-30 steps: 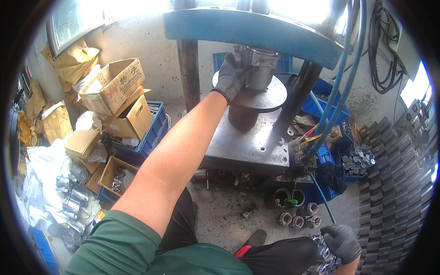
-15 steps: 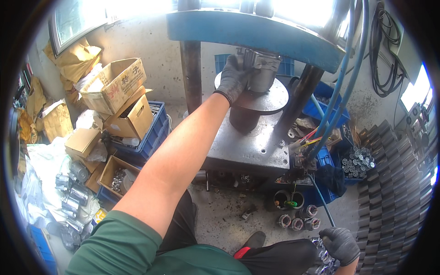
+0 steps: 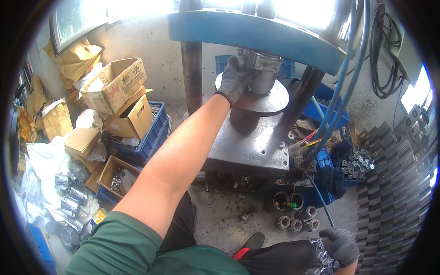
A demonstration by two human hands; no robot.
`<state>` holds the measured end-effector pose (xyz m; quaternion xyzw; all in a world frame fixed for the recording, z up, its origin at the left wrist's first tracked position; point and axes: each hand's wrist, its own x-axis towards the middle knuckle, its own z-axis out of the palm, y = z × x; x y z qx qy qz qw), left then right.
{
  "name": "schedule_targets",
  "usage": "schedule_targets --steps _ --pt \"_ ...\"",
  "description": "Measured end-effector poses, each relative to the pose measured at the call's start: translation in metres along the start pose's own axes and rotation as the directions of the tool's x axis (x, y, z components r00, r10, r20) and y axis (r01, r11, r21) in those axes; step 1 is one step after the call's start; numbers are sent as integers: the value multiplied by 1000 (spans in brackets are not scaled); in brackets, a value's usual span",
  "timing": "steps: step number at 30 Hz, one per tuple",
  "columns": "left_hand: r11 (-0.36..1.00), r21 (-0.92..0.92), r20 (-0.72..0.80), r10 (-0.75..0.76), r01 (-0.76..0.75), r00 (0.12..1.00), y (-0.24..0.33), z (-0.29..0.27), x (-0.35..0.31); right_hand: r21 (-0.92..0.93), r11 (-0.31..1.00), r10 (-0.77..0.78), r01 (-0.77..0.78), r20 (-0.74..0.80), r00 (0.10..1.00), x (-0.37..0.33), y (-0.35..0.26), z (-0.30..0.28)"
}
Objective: Assembling an electric motor by inserting a stator into a housing and using a press machine.
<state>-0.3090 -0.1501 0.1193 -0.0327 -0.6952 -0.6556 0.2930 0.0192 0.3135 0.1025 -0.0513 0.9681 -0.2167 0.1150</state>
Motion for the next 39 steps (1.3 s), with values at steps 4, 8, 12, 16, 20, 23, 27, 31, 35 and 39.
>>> schedule_targets --steps 4,8,12,16,20,23,27,31,35,39 --pt "999 -24 27 -21 22 999 8 2 -5 -101 992 -72 79 72 995 2 4 -3" --pt "1000 -22 8 9 -9 1000 5 4 -5 60 998 34 -29 -82 996 -7 3 5" --pt "1000 23 18 -15 15 1000 -2 -2 1 -152 978 -129 146 116 985 3 -10 -3" --pt "934 -339 53 -103 115 993 3 1 0 38 999 -27 28 -31 999 3 12 -2" --pt "997 75 -15 -8 9 1000 -1 3 1 -133 975 -207 178 -252 945 5 -3 -11" --pt "999 13 -23 49 -49 999 -26 6 16 -175 952 -306 252 -589 748 41 -6 -26" --pt "989 -133 10 66 -64 998 -30 4 9 -150 959 -261 242 -802 537 116 -25 -77" --pt "979 -200 1 39 -38 999 -29 -1 14 -219 946 -309 238 -827 469 159 -58 -115" --pt "977 -210 17 43 -38 999 -16 10 2 -217 971 -238 102 -813 532 184 -55 -139" --pt "954 -296 16 57 -49 998 -20 -3 4 -81 996 -41 -37 -787 616 198 -74 -143"
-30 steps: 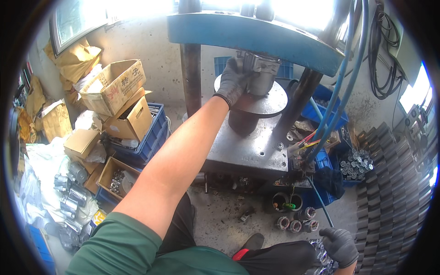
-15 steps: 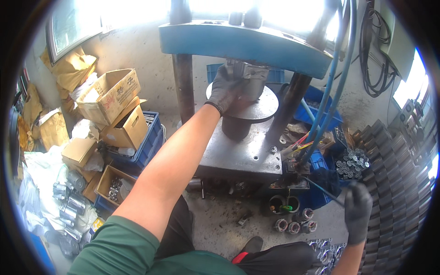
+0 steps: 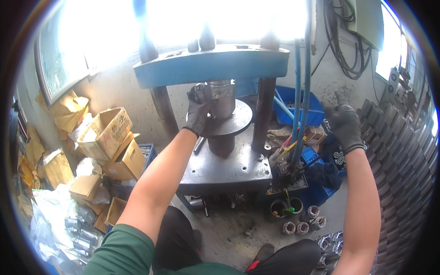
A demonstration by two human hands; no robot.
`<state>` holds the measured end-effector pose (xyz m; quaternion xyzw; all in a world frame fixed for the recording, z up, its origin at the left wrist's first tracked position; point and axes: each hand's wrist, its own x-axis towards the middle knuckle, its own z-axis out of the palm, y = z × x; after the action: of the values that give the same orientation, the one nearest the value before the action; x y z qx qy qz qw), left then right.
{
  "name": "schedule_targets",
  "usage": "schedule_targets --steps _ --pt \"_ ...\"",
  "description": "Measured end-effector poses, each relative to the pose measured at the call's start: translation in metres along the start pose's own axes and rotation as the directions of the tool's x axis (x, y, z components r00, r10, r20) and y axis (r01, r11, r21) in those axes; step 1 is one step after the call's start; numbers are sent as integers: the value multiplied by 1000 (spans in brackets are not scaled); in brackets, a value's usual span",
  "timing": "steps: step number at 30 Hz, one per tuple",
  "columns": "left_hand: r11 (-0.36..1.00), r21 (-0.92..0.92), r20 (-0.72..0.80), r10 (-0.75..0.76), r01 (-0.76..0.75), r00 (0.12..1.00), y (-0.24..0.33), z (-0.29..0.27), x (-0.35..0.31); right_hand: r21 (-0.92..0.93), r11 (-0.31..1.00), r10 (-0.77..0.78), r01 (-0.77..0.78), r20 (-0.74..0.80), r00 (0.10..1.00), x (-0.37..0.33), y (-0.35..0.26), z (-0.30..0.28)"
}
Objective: Assembling an electric motor by inserting a stator into a housing and using a press machine.
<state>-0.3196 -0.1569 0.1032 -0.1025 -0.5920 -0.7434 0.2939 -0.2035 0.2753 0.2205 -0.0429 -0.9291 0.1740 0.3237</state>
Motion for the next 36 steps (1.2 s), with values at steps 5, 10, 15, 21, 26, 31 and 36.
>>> schedule_targets --steps 5,10,15,21,26,31,36 --pt "752 635 74 167 -175 983 52 17 -6 -134 990 48 -51 -21 999 -7 1 -9" --pt "576 783 324 -52 -237 945 102 24 14 -129 991 26 -30 -29 999 -2 20 0" --pt "565 792 430 -244 -233 869 126 34 22 -147 987 63 -61 11 998 -5 14 0" --pt "530 781 454 -117 -331 883 120 32 25 -152 986 82 -69 79 993 -6 2 -10" --pt "472 833 400 -154 -288 904 139 45 8 -160 985 71 -59 66 995 -5 10 -6" --pt "587 800 351 -289 -124 891 138 44 20 -147 986 88 -74 89 992 -6 5 -8" --pt "647 758 330 -277 -79 903 141 54 15 -176 976 137 -126 46 990 -9 8 -9"
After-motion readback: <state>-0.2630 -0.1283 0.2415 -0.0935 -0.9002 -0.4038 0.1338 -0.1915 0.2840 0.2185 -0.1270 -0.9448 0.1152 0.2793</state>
